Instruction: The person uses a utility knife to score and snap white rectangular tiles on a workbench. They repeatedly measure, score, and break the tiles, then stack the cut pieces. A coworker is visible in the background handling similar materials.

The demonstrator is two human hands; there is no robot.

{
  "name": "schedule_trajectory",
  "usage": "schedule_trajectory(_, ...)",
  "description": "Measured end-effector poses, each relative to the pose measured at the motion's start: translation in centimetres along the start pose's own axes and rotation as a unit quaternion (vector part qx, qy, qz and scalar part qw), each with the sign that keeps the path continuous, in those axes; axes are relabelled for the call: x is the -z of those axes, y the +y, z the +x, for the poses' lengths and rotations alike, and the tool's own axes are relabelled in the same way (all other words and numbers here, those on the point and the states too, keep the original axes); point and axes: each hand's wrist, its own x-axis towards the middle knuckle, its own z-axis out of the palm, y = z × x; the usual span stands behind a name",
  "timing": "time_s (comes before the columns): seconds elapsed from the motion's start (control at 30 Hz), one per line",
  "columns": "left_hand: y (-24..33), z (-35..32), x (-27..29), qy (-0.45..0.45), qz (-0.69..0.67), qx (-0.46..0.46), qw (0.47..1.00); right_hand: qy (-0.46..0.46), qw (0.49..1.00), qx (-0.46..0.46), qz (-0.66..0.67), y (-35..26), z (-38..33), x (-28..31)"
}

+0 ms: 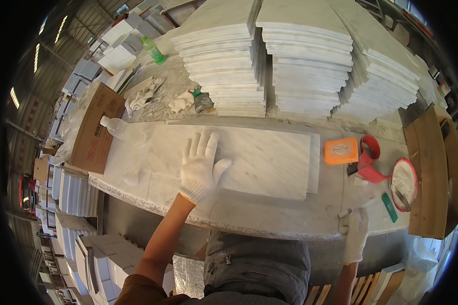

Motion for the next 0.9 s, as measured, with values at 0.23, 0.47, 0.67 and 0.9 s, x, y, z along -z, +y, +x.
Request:
schedule_trajectory(0.23,13.9,-3.9,1.2,-0.126,-0.295,-0.324,0.89,0.048,0.998,0.019,-0.045,0.2,-0.6,-0.9)
schedule_trajectory(0.47,13.0,-10.5,1.7,-0.205,-0.506,-0.021,0.838,0.078,0.993,0.075,-0.045,0.9,-1.5,-0.7)
schedule_trajectory(0.67,8.5,-11.8,1.1,-0.177,-0.665,0.384,0.616,-0.005,0.891,0.396,-0.223,-0.6,-1.0,-6.0)
schedule_trajectory(0.9,9.5,-8.5,0.9,-0.133,-0.758,0.434,0.468,-0.067,0.706,0.579,-0.402,-10.3,2.1,-19.0)
